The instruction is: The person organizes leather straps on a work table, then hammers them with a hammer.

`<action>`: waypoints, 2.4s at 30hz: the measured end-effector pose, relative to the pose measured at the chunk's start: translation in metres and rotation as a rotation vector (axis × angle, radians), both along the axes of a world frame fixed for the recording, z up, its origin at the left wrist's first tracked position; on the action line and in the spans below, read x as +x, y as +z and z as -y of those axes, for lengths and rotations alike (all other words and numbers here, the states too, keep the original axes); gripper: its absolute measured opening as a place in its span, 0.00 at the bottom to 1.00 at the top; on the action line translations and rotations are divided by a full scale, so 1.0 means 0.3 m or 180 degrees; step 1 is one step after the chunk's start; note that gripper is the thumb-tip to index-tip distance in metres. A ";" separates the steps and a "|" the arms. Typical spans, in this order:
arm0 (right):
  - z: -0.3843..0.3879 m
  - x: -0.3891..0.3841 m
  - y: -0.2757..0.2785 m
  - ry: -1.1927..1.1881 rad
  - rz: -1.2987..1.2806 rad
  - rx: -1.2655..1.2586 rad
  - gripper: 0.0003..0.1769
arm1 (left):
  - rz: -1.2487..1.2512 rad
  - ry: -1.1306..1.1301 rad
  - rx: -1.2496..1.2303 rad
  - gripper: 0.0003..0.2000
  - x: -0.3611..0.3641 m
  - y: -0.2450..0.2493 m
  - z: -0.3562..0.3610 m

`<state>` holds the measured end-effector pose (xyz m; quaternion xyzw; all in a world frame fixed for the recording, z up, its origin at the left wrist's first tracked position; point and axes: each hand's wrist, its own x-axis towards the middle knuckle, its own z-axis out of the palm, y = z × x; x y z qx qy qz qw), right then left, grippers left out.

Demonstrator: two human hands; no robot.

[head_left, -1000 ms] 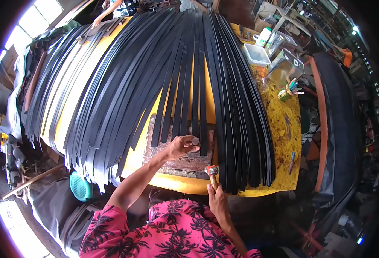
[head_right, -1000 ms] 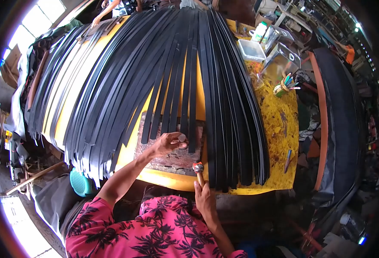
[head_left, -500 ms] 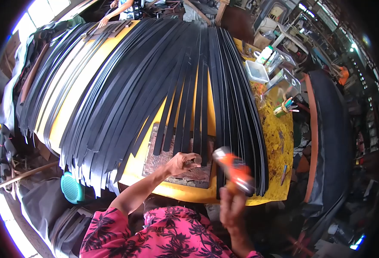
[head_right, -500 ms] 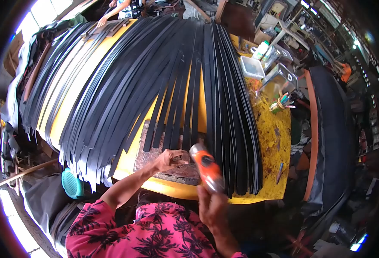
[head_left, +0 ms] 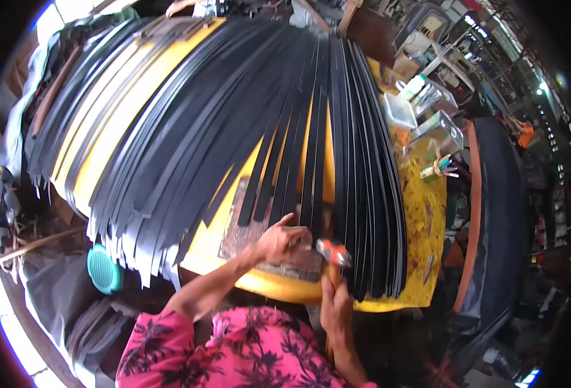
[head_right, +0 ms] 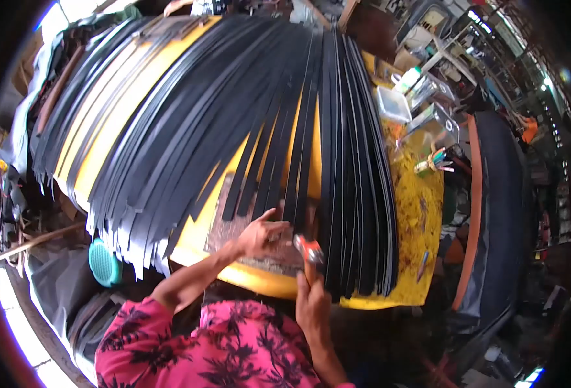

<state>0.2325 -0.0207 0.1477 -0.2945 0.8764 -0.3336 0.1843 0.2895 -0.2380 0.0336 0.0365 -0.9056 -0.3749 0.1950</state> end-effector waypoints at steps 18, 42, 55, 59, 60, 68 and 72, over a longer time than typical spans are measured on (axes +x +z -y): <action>-0.224 -0.013 -0.239 0.0104 0.0815 0.0466 0.26 | 0.0934 0.0085 0.1663 0.15 -0.136 -0.024 -0.050; -0.229 -0.016 -0.257 0.0246 0.0673 0.0477 0.26 | 0.0961 0.0049 0.1564 0.17 -0.144 -0.056 -0.057; -0.234 -0.014 -0.266 0.0282 0.0677 0.0689 0.24 | 0.0983 0.0087 0.1711 0.15 -0.144 -0.031 -0.067; -0.233 -0.014 -0.264 0.0304 0.0640 0.0684 0.24 | 0.0939 0.0099 0.1603 0.15 -0.141 -0.047 -0.068; -0.231 -0.016 -0.261 0.0307 0.0627 0.0710 0.24 | 0.0886 0.0081 0.1618 0.16 -0.139 -0.046 -0.069; -0.230 -0.020 -0.245 0.0263 0.0538 0.0419 0.24 | 0.0492 -0.0029 0.1189 0.18 -0.097 -0.048 -0.077; -0.176 -0.065 -0.093 0.0188 0.0567 0.0270 0.23 | 0.0570 -0.0187 0.0792 0.21 -0.082 -0.021 -0.074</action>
